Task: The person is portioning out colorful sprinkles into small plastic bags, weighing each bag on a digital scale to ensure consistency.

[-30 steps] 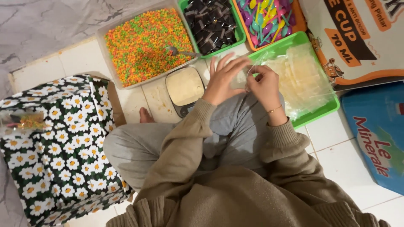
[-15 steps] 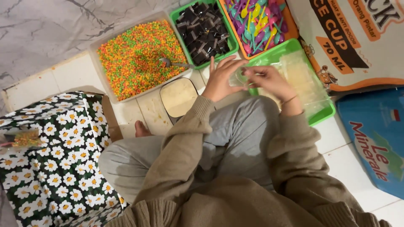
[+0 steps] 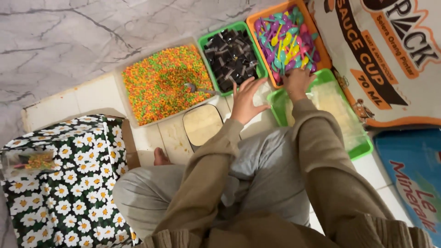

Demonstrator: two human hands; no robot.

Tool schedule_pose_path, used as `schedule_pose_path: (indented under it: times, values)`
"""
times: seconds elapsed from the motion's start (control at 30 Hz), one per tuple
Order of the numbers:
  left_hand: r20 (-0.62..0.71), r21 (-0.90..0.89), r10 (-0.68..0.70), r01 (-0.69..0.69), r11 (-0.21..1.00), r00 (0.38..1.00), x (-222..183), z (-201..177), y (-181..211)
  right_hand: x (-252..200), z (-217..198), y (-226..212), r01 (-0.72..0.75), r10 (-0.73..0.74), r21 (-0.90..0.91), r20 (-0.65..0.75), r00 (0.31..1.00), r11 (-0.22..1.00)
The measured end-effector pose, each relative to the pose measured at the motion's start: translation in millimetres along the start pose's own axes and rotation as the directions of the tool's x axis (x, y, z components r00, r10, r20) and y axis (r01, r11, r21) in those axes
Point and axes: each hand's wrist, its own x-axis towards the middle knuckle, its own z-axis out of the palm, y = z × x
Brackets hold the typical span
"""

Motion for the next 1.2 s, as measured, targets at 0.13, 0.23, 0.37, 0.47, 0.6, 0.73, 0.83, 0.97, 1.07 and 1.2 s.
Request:
schedule_pose_path:
  times: [0.13, 0.23, 0.37, 0.47, 0.6, 0.73, 0.83, 0.97, 1.07, 1.2]
  values:
    - [0.024, -0.016, -0.045, 0.045, 0.999, 0.999, 5.9, 6.1, -0.2, 5.7, 25.7, -2.4, -0.051, 0.051, -0.031, -0.013, 0.999, 0.998]
    - [0.027, -0.025, -0.066, 0.067, 0.997, 0.997, 6.6, 10.1, 0.2, 4.6, 21.7, -1.8, -0.051, 0.051, 0.028, -0.009, 0.999, 0.998]
    - [0.005, -0.047, -0.076, 0.076, 0.996, 0.997, 1.9, 10.0, 0.1, -1.1, 16.8, 8.0, -0.075, 0.067, 0.135, 0.062, 0.996, 0.988]
    - [0.008, -0.057, -0.092, 0.092, 0.994, 0.996, -1.9, 7.3, 2.5, -6.7, 13.9, 17.3, -0.043, 0.03, 0.192, 0.074, 0.997, 0.98]
    - [0.004, -0.041, -0.103, 0.103, 0.994, 0.995, -8.6, 8.9, 5.1, -12.1, -20.9, 8.9, -0.066, 0.04, 0.234, 0.114, 0.993, 0.97]
    - [-0.007, -0.025, -0.108, 0.108, 0.994, 0.994, -12.7, 5.0, 5.3, -9.2, -17.5, -1.4, -0.038, 0.025, 0.113, 0.117, 0.993, 0.993]
    - [-0.009, -0.03, -0.124, 0.124, 0.992, 0.992, -14.2, 2.3, 6.5, -5.6, -6.6, -12.7, -0.041, 0.035, 0.07, 0.086, 0.996, 0.997]
    - [0.01, -0.036, -0.152, 0.152, 0.988, 0.988, -15.5, 1.3, 9.7, -13.9, -21.2, -22.5, -0.085, 0.083, 0.109, 0.024, 0.996, 0.99]
    - [-0.02, -0.026, -0.149, 0.149, 0.988, 0.989, -15.4, 3.9, 7.3, -29.4, -76.3, -23.3, -0.093, 0.095, 0.24, 0.003, 0.995, 0.966]
    - [-0.049, -0.039, -0.146, 0.144, 0.989, 0.988, -16.6, 1.6, 7.1, -52.0, -108.7, 2.6, 0.146, -0.013, 0.657, -0.204, 0.979, 0.74]
